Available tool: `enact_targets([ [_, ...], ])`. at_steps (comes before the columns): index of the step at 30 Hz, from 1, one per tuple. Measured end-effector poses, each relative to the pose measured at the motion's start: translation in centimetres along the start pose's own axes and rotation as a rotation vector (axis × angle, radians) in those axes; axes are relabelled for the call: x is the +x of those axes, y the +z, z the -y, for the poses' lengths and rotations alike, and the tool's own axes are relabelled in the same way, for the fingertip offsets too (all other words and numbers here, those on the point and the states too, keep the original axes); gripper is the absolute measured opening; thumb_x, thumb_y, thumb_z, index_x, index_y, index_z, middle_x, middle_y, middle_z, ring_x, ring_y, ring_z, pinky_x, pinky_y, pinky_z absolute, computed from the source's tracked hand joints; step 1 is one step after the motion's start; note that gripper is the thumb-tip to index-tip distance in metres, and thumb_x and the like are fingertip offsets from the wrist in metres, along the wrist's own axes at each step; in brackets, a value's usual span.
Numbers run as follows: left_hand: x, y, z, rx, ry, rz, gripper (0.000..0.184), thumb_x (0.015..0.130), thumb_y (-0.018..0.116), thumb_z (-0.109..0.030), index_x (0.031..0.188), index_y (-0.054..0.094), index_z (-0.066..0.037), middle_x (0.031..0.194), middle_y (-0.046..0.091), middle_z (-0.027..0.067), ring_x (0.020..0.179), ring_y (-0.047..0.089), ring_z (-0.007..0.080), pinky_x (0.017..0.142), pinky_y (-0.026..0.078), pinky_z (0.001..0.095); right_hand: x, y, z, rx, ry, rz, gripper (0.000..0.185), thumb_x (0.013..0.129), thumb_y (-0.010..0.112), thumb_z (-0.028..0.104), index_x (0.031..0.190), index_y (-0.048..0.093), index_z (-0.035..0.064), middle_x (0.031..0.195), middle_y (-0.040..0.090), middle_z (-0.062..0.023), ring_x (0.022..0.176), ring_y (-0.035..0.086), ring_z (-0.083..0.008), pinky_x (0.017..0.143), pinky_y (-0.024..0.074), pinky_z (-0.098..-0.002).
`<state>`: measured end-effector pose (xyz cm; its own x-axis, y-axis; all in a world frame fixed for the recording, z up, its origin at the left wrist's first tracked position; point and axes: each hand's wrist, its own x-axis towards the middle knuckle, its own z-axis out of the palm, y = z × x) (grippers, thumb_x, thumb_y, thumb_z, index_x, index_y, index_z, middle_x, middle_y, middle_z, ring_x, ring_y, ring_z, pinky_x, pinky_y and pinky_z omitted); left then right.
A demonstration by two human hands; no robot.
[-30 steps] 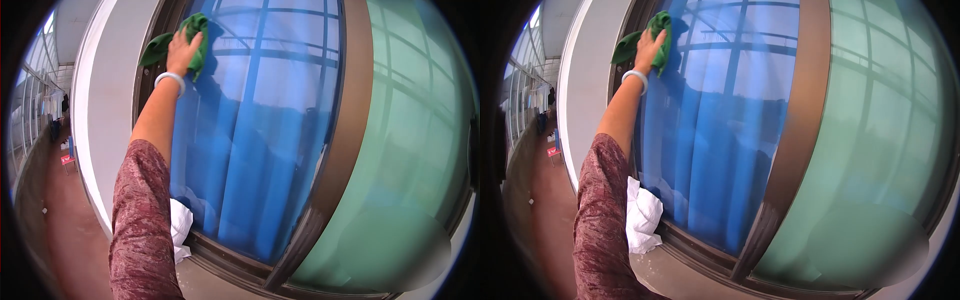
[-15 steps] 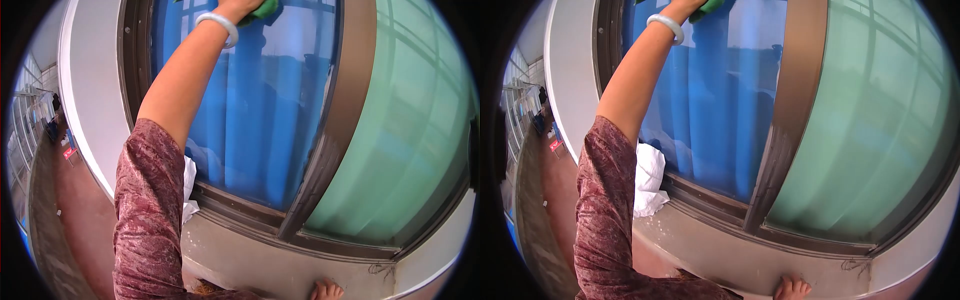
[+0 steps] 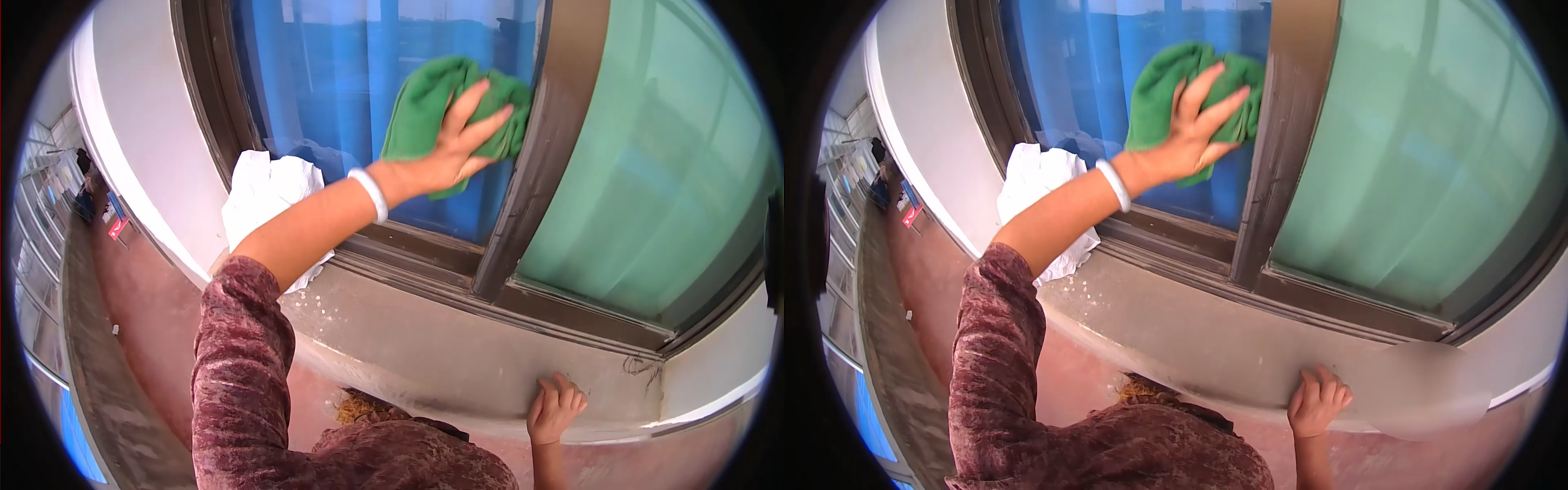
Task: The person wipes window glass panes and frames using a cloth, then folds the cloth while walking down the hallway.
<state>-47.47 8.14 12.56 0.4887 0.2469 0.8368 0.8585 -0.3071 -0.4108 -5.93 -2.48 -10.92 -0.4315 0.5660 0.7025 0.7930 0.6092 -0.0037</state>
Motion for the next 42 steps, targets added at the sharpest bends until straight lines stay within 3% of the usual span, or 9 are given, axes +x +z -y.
enact_targets([
  [9,-11.8,-0.9,-6.5,0.176,0.245,0.379,0.058,0.076,0.068,-0.017,0.133,0.058,-0.023,0.129,0.051,0.0109,0.119,0.046,0.0357,0.102,0.043,0.0478,-0.4,0.0,-0.5,0.053,-0.029,-0.055,0.025,0.077,0.063,0.009,0.102,0.068,0.0124,0.117,0.061,-0.008,0.099,0.057,-0.0274,0.091,0.0345,-0.0435],
  [12,-11.1,-2.6,-7.7,0.115,0.11,0.745,0.055,0.079,0.068,-0.012,0.132,0.057,-0.022,0.121,0.053,0.0095,0.11,0.053,0.0331,0.098,0.046,0.0447,-0.6,-0.1,-1.1,0.082,-0.059,-0.042,0.027,0.076,0.064,0.009,0.103,0.068,0.0126,0.118,0.061,-0.0078,0.1,0.056,-0.0273,0.093,0.035,-0.0442],
  [16,-7.5,-6.0,-6.2,-0.525,-0.41,1.124,0.054,0.086,0.071,-0.01,0.136,0.052,-0.012,0.126,0.056,0.0125,0.112,0.059,0.0295,0.1,0.046,0.0388,-0.7,-0.4,-1.5,0.134,-0.083,-0.056,0.029,0.075,0.067,0.009,0.103,0.068,0.013,0.119,0.059,-0.0077,0.102,0.055,-0.027,0.094,0.0357,-0.0453],
  [18,-7.7,-6.9,-5.3,-1.026,-1.109,0.944,0.049,0.09,0.066,-0.01,0.137,0.051,-0.009,0.132,0.057,0.0136,0.117,0.061,0.0278,0.101,0.048,0.0386,-0.8,-0.3,-1.9,0.153,-0.085,-0.077,0.029,0.075,0.067,0.009,0.103,0.067,0.0129,0.119,0.059,-0.0076,0.102,0.055,-0.0271,0.094,0.036,-0.0456],
  [19,-7.8,-7.9,-5.2,-1.017,-1.11,0.949,0.049,0.09,0.066,-0.01,0.137,0.051,-0.009,0.132,0.057,0.0136,0.117,0.061,0.0278,0.101,0.048,0.0386,-1.0,-0.2,-2.0,0.169,-0.086,-0.087,0.029,0.074,0.068,0.01,0.104,0.067,0.0129,0.119,0.06,-0.0074,0.103,0.055,-0.0271,0.094,0.0363,-0.0458],
  [21,-7.5,-10.2,-5.9,-1.534,-1.656,0.388,0.042,0.092,0.062,-0.016,0.131,0.056,-0.003,0.125,0.064,0.0148,0.111,0.065,0.0267,0.099,0.05,0.0396,-1.3,0.0,-2.1,0.209,-0.081,-0.076,0.029,0.075,0.067,0.009,0.104,0.068,0.0123,0.12,0.059,-0.0084,0.104,0.055,-0.028,0.095,0.0352,-0.0464],
  [24,-7.7,-13.1,-7.5,-1.5,-1.842,0.092,0.049,0.092,0.063,-0.026,0.132,0.056,0.0,0.12,0.067,0.0168,0.101,0.068,0.0311,0.092,0.055,0.0439,-1.1,-0.1,-2.2,0.253,-0.094,-0.091,0.028,0.076,0.068,0.01,0.103,0.068,0.0122,0.122,0.059,-0.0085,0.105,0.055,-0.0282,0.095,0.0352,-0.0468],
  [32,-14.1,-11.9,-7.6,-1.691,-1.487,-0.286,0.037,0.087,0.059,-0.029,0.106,0.068,0.002,0.1,0.072,0.0166,0.089,0.07,0.0297,0.084,0.058,0.0446,-1.0,-0.5,-1.8,0.339,-0.078,-0.084,0.023,0.078,0.067,0.009,0.1,0.069,0.0115,0.119,0.061,-0.0082,0.105,0.055,-0.0283,0.096,0.0347,-0.0458],
  [42,-5.4,-9.6,-6.3,-1.698,-1.593,-0.374,0.034,0.091,0.058,-0.025,0.114,0.067,-0.003,0.106,0.072,0.0132,0.097,0.068,0.0292,0.091,0.054,0.0449,-0.6,-0.5,-1.4,0.293,-0.057,-0.108,0.019,0.08,0.068,0.011,0.099,0.069,0.0112,0.115,0.063,-0.0075,0.1,0.057,-0.0265,0.094,0.0358,-0.0455],
])
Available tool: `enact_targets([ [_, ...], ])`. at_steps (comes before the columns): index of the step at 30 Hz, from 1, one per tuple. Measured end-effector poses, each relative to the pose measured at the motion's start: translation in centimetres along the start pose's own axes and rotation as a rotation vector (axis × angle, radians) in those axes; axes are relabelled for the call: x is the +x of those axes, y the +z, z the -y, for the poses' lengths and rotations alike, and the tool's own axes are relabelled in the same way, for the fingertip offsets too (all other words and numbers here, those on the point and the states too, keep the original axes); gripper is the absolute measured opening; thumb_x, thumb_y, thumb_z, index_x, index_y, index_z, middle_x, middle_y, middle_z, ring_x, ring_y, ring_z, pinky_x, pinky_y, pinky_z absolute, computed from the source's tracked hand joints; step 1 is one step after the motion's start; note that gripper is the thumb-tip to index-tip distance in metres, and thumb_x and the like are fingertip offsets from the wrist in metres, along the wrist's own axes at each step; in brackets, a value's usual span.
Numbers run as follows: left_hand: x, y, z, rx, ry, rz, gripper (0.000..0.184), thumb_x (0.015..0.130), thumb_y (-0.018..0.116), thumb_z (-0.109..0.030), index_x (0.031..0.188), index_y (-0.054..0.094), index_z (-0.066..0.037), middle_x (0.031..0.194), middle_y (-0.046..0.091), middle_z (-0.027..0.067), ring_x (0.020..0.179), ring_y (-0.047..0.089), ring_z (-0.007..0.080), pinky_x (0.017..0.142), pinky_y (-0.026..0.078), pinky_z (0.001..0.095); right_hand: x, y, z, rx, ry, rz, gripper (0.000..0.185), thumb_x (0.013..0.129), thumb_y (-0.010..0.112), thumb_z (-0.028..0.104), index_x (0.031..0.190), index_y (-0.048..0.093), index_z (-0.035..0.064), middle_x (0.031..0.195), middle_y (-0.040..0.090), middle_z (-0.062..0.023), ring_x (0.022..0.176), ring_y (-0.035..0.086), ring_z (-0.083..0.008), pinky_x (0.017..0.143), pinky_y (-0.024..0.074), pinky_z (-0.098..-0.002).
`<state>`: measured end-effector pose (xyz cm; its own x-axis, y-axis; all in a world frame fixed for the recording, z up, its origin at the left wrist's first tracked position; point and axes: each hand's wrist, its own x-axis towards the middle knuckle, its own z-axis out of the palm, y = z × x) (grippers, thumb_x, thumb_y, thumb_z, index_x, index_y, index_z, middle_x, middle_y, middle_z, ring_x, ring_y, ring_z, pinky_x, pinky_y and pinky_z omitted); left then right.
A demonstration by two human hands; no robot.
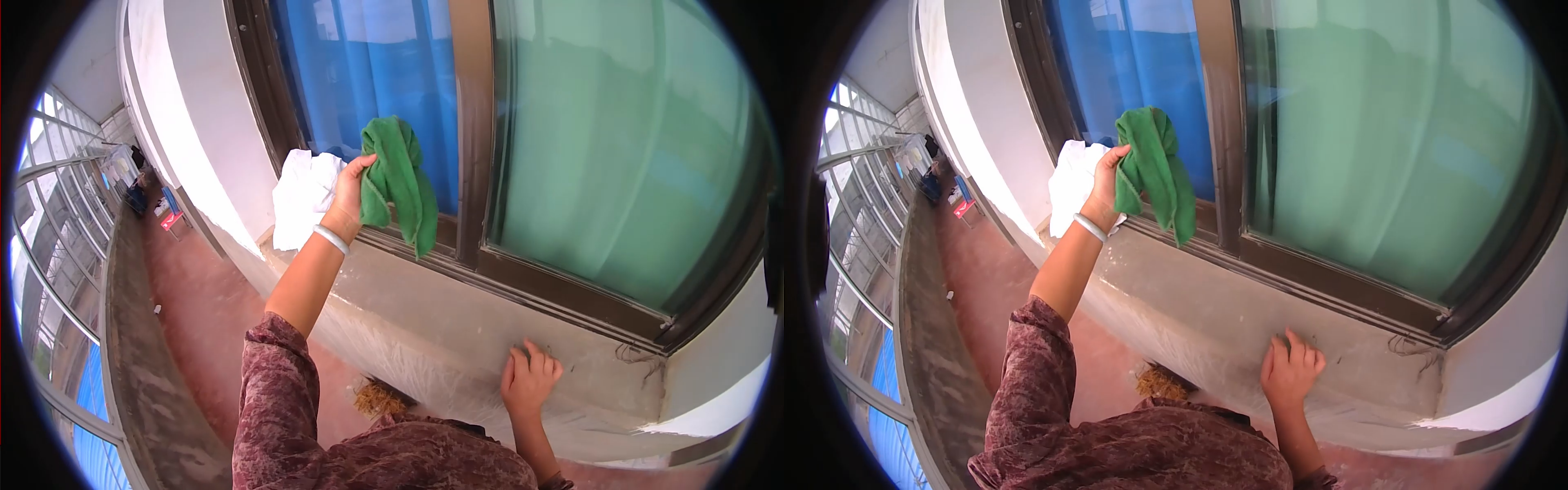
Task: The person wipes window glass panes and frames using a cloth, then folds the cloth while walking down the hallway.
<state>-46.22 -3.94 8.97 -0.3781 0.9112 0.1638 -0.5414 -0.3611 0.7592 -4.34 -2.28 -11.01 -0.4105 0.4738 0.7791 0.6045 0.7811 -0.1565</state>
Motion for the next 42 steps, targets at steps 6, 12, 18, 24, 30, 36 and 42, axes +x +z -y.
enact_targets([
  [6,5.8,3.1,0.3,0.732,0.822,-0.111,0.056,0.091,0.062,-0.015,0.143,0.044,-0.005,0.136,0.05,0.0178,0.124,0.049,0.0332,0.106,0.041,0.0435,-0.1,0.4,0.0,-0.062,0.008,0.009,0.022,0.078,0.069,0.013,0.101,0.069,0.012,0.114,0.063,-0.0058,0.095,0.057,-0.0258,0.094,0.0366,-0.0452],
  [12,4.8,1.3,7.7,1.787,1.104,-0.302,0.075,0.08,0.079,-0.032,0.144,0.045,-0.014,0.139,0.037,0.0266,0.126,0.038,0.0462,0.107,0.037,0.0493,0.4,0.7,0.4,-0.1,0.033,0.033,0.018,0.082,0.066,0.011,0.099,0.068,0.0104,0.114,0.064,-0.0061,0.096,0.057,-0.0257,0.094,0.0361,-0.0436],
  [18,2.4,-4.2,10.9,2.052,0.94,-0.009,0.081,0.068,0.083,-0.02,0.142,0.049,-0.018,0.136,0.041,0.0242,0.118,0.044,0.0426,0.101,0.044,0.0471,0.4,1.2,0.2,-0.143,0.0,0.036,0.021,0.079,0.067,0.014,0.1,0.069,0.0132,0.113,0.065,-0.0032,0.093,0.057,-0.0238,0.094,0.0363,-0.0428],
  [24,1.4,-7.7,9.3,1.962,0.793,-0.164,0.075,0.071,0.078,-0.004,0.138,0.049,-0.018,0.137,0.041,0.0243,0.121,0.046,0.0446,0.102,0.044,0.0477,0.4,0.4,0.4,-0.158,0.05,0.027,0.022,0.077,0.067,0.013,0.099,0.069,0.0134,0.11,0.065,-0.0022,0.092,0.057,-0.0223,0.094,0.0368,-0.041],
  [30,0.9,-7.7,9.9,1.657,0.531,-0.239,0.072,0.078,0.074,-0.004,0.141,0.039,-0.014,0.131,0.042,0.0232,0.118,0.048,0.0494,0.099,0.047,0.0478,0.3,0.7,0.3,-0.142,0.058,0.014,0.024,0.076,0.067,0.014,0.099,0.069,0.0141,0.109,0.064,-0.0015,0.093,0.058,-0.0205,0.094,0.0371,-0.0405],
  [36,-6.3,0.4,12.4,1.706,0.748,0.104,0.065,0.072,0.072,0.0,0.132,0.052,-0.015,0.128,0.045,0.0201,0.115,0.053,0.0439,0.09,0.052,0.0448,0.0,0.9,0.0,-0.159,0.049,-0.012,0.023,0.075,0.066,0.017,0.099,0.068,0.0163,0.108,0.064,-0.0002,0.093,0.057,-0.0188,0.096,0.037,-0.0407],
  [42,-4.0,5.2,18.9,2.195,0.95,0.31,0.056,0.071,0.069,-0.011,0.126,0.062,-0.019,0.123,0.051,0.0169,0.1,0.055,0.0326,0.075,0.057,0.0347,0.2,0.7,0.2,-0.141,0.028,-0.009,0.022,0.076,0.067,0.016,0.098,0.068,0.0154,0.108,0.064,0.0001,0.091,0.058,-0.0193,0.095,0.0374,-0.0408],
])
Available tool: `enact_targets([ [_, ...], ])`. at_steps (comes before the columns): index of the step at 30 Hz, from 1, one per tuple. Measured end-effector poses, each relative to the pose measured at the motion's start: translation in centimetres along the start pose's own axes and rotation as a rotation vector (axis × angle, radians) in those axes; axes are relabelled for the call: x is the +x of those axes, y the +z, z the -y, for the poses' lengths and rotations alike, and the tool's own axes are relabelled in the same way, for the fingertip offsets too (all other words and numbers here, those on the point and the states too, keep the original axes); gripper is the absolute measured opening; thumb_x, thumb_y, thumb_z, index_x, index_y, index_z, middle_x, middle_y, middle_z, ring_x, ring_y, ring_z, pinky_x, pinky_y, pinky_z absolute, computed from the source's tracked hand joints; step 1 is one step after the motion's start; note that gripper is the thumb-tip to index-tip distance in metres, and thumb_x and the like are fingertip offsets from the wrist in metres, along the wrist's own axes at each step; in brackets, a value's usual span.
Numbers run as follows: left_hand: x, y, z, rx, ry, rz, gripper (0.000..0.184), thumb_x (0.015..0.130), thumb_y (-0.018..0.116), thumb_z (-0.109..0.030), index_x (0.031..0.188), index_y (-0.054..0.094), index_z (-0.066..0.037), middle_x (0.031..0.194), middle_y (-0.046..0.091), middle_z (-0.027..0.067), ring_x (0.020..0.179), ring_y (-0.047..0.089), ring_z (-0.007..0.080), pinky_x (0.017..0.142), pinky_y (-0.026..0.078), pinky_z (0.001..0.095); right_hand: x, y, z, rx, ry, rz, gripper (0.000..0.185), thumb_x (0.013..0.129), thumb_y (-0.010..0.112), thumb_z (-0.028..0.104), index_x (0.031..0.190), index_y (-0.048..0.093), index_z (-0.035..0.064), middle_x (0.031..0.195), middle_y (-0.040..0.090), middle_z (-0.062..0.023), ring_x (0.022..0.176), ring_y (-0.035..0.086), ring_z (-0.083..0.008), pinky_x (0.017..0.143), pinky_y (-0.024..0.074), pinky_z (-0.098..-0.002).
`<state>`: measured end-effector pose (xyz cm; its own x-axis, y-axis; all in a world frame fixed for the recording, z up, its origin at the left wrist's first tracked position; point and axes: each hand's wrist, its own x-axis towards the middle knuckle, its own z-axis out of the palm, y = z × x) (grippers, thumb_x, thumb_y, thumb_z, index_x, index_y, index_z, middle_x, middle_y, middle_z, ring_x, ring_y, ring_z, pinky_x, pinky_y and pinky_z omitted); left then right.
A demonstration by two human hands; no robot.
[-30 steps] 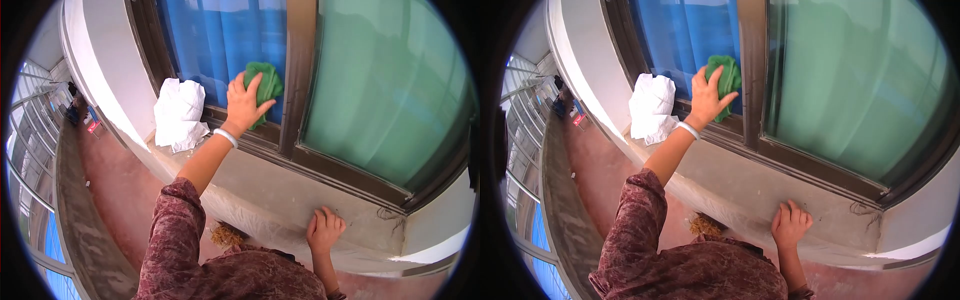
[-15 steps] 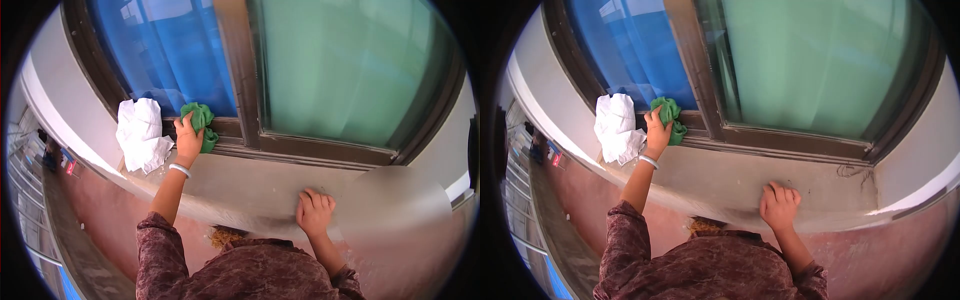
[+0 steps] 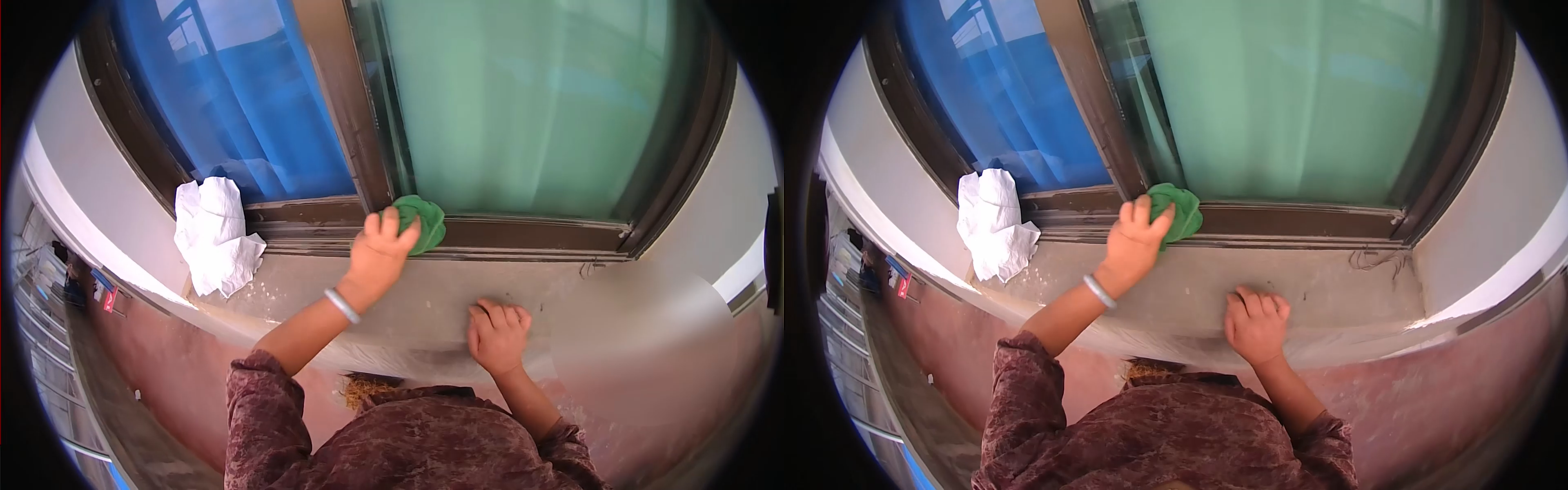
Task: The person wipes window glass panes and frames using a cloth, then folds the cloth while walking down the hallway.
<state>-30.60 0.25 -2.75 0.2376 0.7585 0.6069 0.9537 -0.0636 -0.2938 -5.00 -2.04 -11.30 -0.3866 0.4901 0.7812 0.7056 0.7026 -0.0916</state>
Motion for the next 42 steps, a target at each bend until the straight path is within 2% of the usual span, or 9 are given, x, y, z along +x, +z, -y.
enact_targets([
  [4,2.7,1.2,-4.8,0.024,0.161,-0.069,0.044,0.074,0.068,-0.018,0.118,0.063,-0.019,0.117,0.056,0.0113,0.092,0.056,0.0266,0.059,0.057,0.0287,-0.1,0.2,0.0,0.011,0.017,0.008,0.021,0.076,0.067,0.014,0.097,0.068,0.014,0.106,0.065,-0.0008,0.09,0.059,-0.02,0.094,0.0379,-0.0416],
  [14,4.6,0.4,-6.3,0.032,0.369,-0.126,0.042,0.072,0.07,-0.017,0.113,0.064,-0.024,0.118,0.056,0.0073,0.091,0.054,0.0252,0.059,0.055,0.0258,-0.2,-0.3,-0.4,0.059,0.017,-0.026,0.017,0.078,0.069,0.014,0.096,0.069,0.0133,0.104,0.065,-0.0013,0.09,0.06,-0.0203,0.096,0.0382,-0.0435],
  [24,1.7,-4.1,6.5,0.146,0.144,-0.292,0.05,0.075,0.066,-0.01,0.122,0.066,-0.025,0.121,0.051,0.0126,0.103,0.055,0.0311,0.075,0.056,0.0359,-0.5,0.4,-0.4,0.051,-0.034,0.002,0.017,0.078,0.069,0.017,0.095,0.067,0.014,0.106,0.064,-0.0005,0.092,0.058,-0.0197,0.098,0.0371,-0.0443],
  [30,12.6,-15.1,10.9,0.105,-0.112,-0.517,0.069,0.069,0.069,0.003,0.131,0.058,-0.024,0.131,0.049,0.0192,0.118,0.052,0.0412,0.09,0.053,0.0442,-0.4,0.2,-0.3,0.052,-0.045,0.019,0.017,0.079,0.069,0.016,0.095,0.067,0.0139,0.104,0.065,0.0002,0.09,0.058,-0.0193,0.097,0.0381,-0.043],
  [34,21.0,-22.5,14.9,0.245,-0.179,-0.682,0.064,0.072,0.072,-0.007,0.131,0.056,-0.023,0.131,0.05,0.0185,0.112,0.054,0.0425,0.088,0.054,0.0471,-0.3,0.3,-0.3,0.033,-0.025,-0.001,0.016,0.079,0.069,0.017,0.094,0.069,0.0136,0.103,0.066,0.0002,0.088,0.058,-0.0195,0.097,0.0385,-0.0429],
  [36,23.0,-26.0,16.3,-0.004,-0.188,-0.461,0.069,0.084,0.068,-0.022,0.147,0.043,-0.013,0.156,0.028,0.0227,0.141,0.032,0.0412,0.115,0.027,0.0524,-0.4,0.4,-0.3,0.022,-0.022,0.005,0.016,0.079,0.069,0.017,0.094,0.069,0.0134,0.103,0.066,0.0001,0.088,0.058,-0.0195,0.097,0.0385,-0.0431],
  [39,21.4,-23.5,14.1,-0.044,-0.191,-0.479,0.072,0.083,0.069,-0.019,0.149,0.042,-0.015,0.16,0.023,0.0218,0.146,0.026,0.0412,0.117,0.023,0.0531,-0.5,0.3,-0.3,0.022,-0.01,-0.009,0.015,0.079,0.069,0.017,0.094,0.07,0.0134,0.103,0.067,0.0002,0.088,0.058,-0.0194,0.097,0.0384,-0.0435],
  [40,20.7,-20.6,13.7,0.27,-0.097,-0.735,0.054,0.071,0.074,-0.015,0.122,0.062,-0.023,0.127,0.052,0.0141,0.098,0.057,0.0398,0.076,0.058,0.0445,-0.4,0.3,-0.2,0.032,-0.003,-0.025,0.015,0.079,0.069,0.016,0.094,0.069,0.0134,0.103,0.066,0.0003,0.088,0.058,-0.0193,0.097,0.0382,-0.0437],
  [42,17.1,-17.4,12.2,0.237,0.031,-0.681,0.059,0.068,0.076,-0.023,0.125,0.061,-0.021,0.127,0.051,0.013,0.094,0.055,0.0363,0.073,0.056,0.0429,-0.4,0.4,-0.2,0.047,-0.004,-0.035,0.015,0.079,0.069,0.016,0.094,0.069,0.0135,0.104,0.066,0.0005,0.088,0.058,-0.0191,0.098,0.0379,-0.0442],
])
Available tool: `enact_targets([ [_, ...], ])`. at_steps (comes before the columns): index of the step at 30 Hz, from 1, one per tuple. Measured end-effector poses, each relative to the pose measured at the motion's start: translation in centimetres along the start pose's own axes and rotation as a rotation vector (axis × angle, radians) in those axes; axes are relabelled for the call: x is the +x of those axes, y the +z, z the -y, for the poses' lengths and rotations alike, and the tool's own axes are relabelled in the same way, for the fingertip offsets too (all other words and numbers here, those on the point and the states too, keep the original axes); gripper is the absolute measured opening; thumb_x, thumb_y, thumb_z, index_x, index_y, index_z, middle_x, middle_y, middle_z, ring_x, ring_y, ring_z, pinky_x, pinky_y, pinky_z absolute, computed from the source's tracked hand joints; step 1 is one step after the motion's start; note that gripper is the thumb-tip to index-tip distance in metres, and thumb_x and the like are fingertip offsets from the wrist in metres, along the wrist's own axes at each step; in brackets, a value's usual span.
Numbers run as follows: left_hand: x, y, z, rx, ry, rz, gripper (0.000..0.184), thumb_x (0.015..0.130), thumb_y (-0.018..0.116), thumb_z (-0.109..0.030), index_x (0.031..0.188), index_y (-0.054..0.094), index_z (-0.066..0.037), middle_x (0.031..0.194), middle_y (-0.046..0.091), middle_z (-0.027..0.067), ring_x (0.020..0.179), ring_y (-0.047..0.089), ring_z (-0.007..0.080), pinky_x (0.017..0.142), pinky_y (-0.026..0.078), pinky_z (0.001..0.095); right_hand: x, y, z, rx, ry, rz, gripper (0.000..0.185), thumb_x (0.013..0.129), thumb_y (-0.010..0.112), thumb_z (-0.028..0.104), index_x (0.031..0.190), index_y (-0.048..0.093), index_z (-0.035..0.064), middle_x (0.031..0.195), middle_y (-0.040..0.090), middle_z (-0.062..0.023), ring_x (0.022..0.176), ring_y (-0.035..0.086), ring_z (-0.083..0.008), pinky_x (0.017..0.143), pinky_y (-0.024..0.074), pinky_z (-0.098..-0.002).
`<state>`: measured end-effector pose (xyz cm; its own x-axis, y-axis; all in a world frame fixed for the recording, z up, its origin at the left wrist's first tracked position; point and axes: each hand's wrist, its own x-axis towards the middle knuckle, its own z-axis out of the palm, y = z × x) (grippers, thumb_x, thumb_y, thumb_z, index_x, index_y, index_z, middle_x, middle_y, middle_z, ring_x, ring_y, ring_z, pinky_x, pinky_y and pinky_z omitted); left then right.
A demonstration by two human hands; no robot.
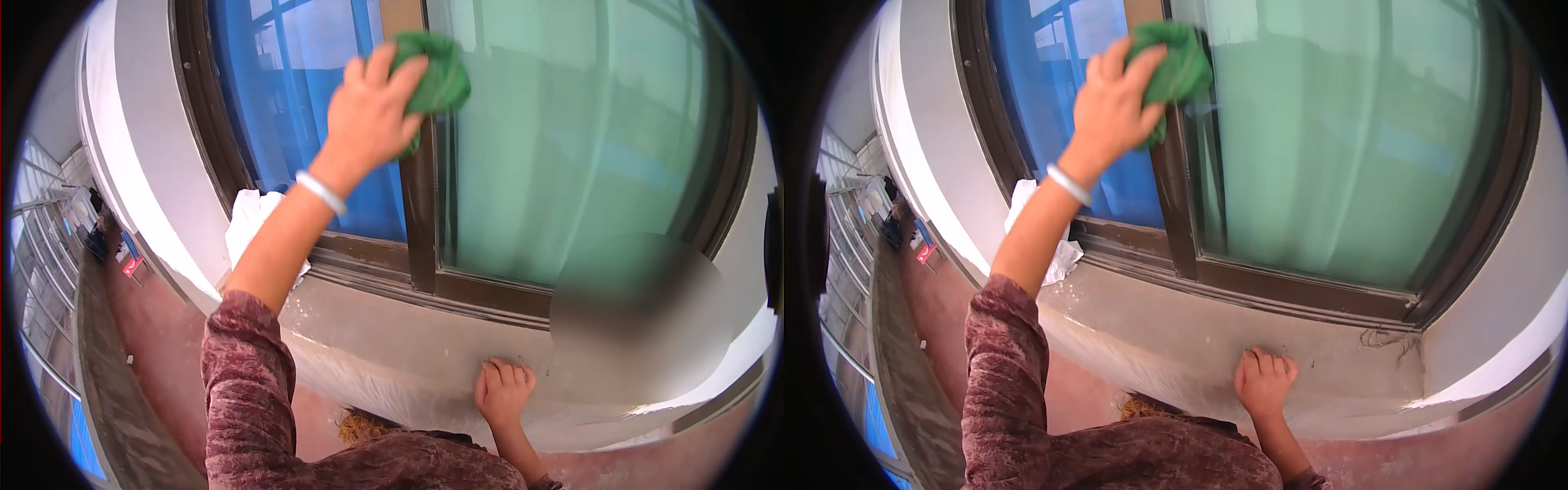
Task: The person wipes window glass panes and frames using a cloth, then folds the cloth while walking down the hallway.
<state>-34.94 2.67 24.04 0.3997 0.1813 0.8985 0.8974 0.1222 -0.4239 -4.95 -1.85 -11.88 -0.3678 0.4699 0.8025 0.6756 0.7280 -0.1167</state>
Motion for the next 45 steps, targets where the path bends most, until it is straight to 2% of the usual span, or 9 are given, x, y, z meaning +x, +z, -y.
enact_targets([
  [1,-2.8,-0.7,-1.3,-0.058,-0.023,0.143,0.067,0.067,0.077,-0.029,0.131,0.059,-0.021,0.133,0.048,0.0156,0.101,0.052,0.0384,0.084,0.053,0.0444,-0.1,-0.1,-0.1,0.008,-0.001,0.009,0.015,0.08,0.069,0.016,0.094,0.069,0.0136,0.104,0.066,0.0006,0.088,0.058,-0.0189,0.098,0.0376,-0.0446],
  [3,-8.9,-0.9,-3.3,-0.106,0.053,0.303,0.074,0.063,0.08,-0.035,0.133,0.059,-0.02,0.135,0.047,0.0169,0.101,0.051,0.0381,0.083,0.052,0.0466,-0.2,0.0,-0.1,0.01,-0.015,-0.006,0.015,0.079,0.069,0.016,0.094,0.069,0.0138,0.103,0.066,0.0007,0.088,0.058,-0.0187,0.098,0.0375,-0.0449],
  [8,-17.2,-0.6,-5.4,-0.021,0.456,0.372,0.049,0.076,0.065,-0.019,0.124,0.062,-0.028,0.131,0.053,0.0079,0.097,0.052,0.0288,0.069,0.05,0.0326,-0.3,0.1,-0.2,-0.001,-0.051,0.014,0.014,0.078,0.069,0.016,0.092,0.068,0.0142,0.101,0.066,0.0011,0.088,0.058,-0.0184,0.097,0.0374,-0.0454],
  [18,2.2,-1.2,2.9,-0.077,0.158,0.095,0.059,0.067,0.074,-0.008,0.123,0.064,-0.023,0.13,0.054,0.0088,0.095,0.055,0.0302,0.077,0.055,0.0377,-0.2,-0.2,0.1,-0.017,-0.012,-0.027,0.008,0.077,0.068,0.016,0.085,0.067,0.0153,0.097,0.066,0.0016,0.083,0.059,-0.0196,0.094,0.0385,-0.0457],
  [26,18.0,-1.1,9.6,-0.022,-0.057,-0.11,0.047,0.08,0.07,-0.013,0.125,0.061,-0.019,0.13,0.056,0.0133,0.111,0.056,0.0415,0.093,0.051,0.047,0.5,-1.6,1.0,0.013,0.011,-0.014,0.01,0.082,0.066,0.018,0.09,0.066,0.0117,0.101,0.068,-0.006,0.088,0.06,-0.0283,0.084,0.0429,-0.047],
  [31,23.2,0.9,12.2,-0.073,-0.247,-0.236,0.044,0.084,0.07,-0.024,0.127,0.061,-0.021,0.131,0.056,0.0121,0.111,0.057,0.041,0.094,0.052,0.0484,-0.5,-1.1,0.5,0.012,0.027,0.032,0.025,0.081,0.068,0.023,0.104,0.07,0.0139,0.113,0.068,-0.006,0.104,0.06,-0.0269,0.095,0.0409,-0.0481],
  [34,20.8,0.7,9.7,-0.089,-0.302,-0.229,0.043,0.083,0.072,-0.028,0.125,0.063,-0.023,0.131,0.057,0.011,0.109,0.058,0.0405,0.091,0.053,0.0483,-0.2,-0.2,0.3,-0.029,0.037,-0.06,0.01,0.076,0.069,0.016,0.085,0.067,0.0153,0.098,0.066,0.001,0.083,0.059,-0.0204,0.092,0.0401,-0.0465],
  [40,10.7,1.0,5.8,-0.126,-0.112,-0.193,0.043,0.083,0.069,-0.017,0.125,0.062,-0.019,0.131,0.055,0.0143,0.113,0.056,0.0404,0.093,0.049,0.0463,-0.4,0.1,0.1,-0.023,0.023,-0.033,0.012,0.076,0.069,0.017,0.087,0.067,0.0145,0.1,0.067,-0.0012,0.084,0.06,-0.0205,0.094,0.0409,-0.0465],
  [45,-0.2,-0.2,0.1,-0.128,-0.077,0.067,0.055,0.073,0.072,-0.007,0.126,0.063,-0.021,0.132,0.054,0.0122,0.111,0.056,0.0368,0.09,0.051,0.043,0.1,-0.3,0.1,0.009,-0.001,-0.014,0.014,0.077,0.069,0.016,0.09,0.067,0.0129,0.101,0.066,-0.0021,0.087,0.061,-0.0206,0.096,0.0402,-0.045],
])
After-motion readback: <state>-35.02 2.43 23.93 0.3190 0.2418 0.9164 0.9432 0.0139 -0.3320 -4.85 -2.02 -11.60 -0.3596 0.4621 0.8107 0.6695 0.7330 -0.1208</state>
